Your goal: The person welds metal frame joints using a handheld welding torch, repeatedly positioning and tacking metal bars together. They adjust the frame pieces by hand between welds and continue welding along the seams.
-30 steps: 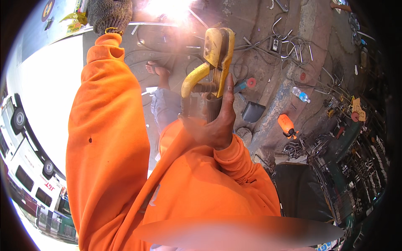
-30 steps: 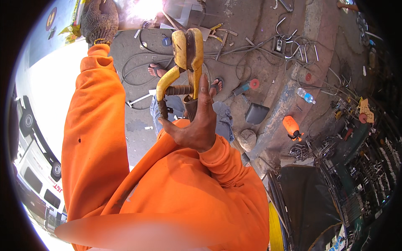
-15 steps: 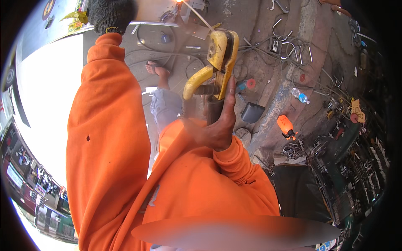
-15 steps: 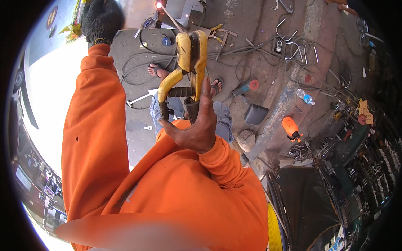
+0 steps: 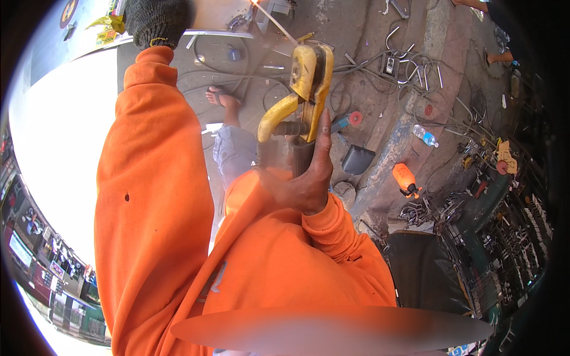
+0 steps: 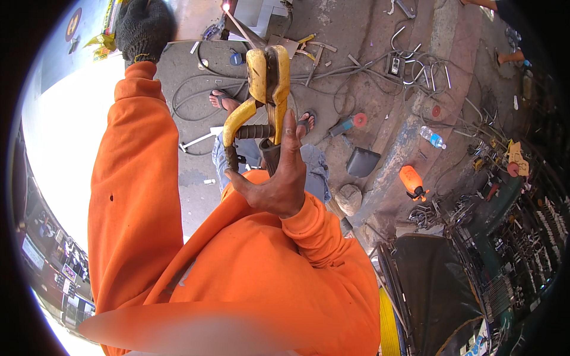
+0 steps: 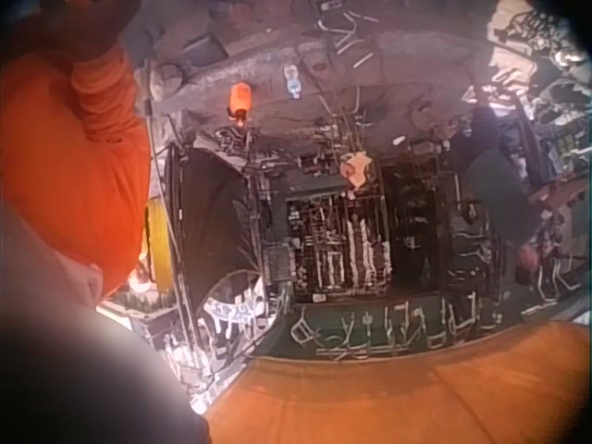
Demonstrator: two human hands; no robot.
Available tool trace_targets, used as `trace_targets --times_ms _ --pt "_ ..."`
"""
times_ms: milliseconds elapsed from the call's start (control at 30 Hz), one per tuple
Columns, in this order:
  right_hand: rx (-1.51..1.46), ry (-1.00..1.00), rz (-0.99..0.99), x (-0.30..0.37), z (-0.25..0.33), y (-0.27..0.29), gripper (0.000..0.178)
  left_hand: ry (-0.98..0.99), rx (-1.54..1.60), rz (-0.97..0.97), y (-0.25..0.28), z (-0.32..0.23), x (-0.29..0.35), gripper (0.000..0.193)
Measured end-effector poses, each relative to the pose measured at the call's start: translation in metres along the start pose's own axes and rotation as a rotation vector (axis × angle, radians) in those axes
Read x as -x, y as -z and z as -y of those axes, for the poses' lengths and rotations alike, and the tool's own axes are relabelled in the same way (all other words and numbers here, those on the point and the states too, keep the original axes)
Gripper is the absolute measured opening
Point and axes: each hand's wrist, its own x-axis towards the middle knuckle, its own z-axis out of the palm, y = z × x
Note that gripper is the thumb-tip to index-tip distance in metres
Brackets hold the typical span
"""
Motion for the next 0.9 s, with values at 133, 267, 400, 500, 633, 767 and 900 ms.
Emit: trace_targets --times_ms 133,267,400,500,633,767,900 --pt "0.017 0.007 0.002 -0.002 0.000 0.000 0.127 0.004 -0.009 0.000 0.002 -0.002 0.001 0.021" --pt "0.006 -0.001 0.011 -0.001 0.001 0.001 0.126 -0.012 -0.022 0.000 0.002 -0.001 0.002 0.021" --pt "0.018 -0.030 0.021 0.000 0.002 0.001 0.128 -0.023 -0.037 0.005 0.001 -0.001 0.002 0.022" --pt "-0.043 0.007 -0.030 0.000 0.000 -0.004 0.128 -0.032 -0.044 0.005 0.002 -0.001 0.000 0.022" --pt "-0.162 -0.001 -0.043 0.003 -0.004 -0.008 0.128 -0.031 -0.048 0.015 0.005 -0.001 -0.001 0.022" --pt "-0.114 -0.060 -0.050 0.007 -0.008 -0.009 0.128 -0.033 0.010 -0.017 0.003 0.001 0.001 0.022" --pt "-0.069 -0.053 -0.047 0.010 -0.009 -0.008 0.129 0.020 -0.003 0.036 -0.003 0.006 0.001 0.022"
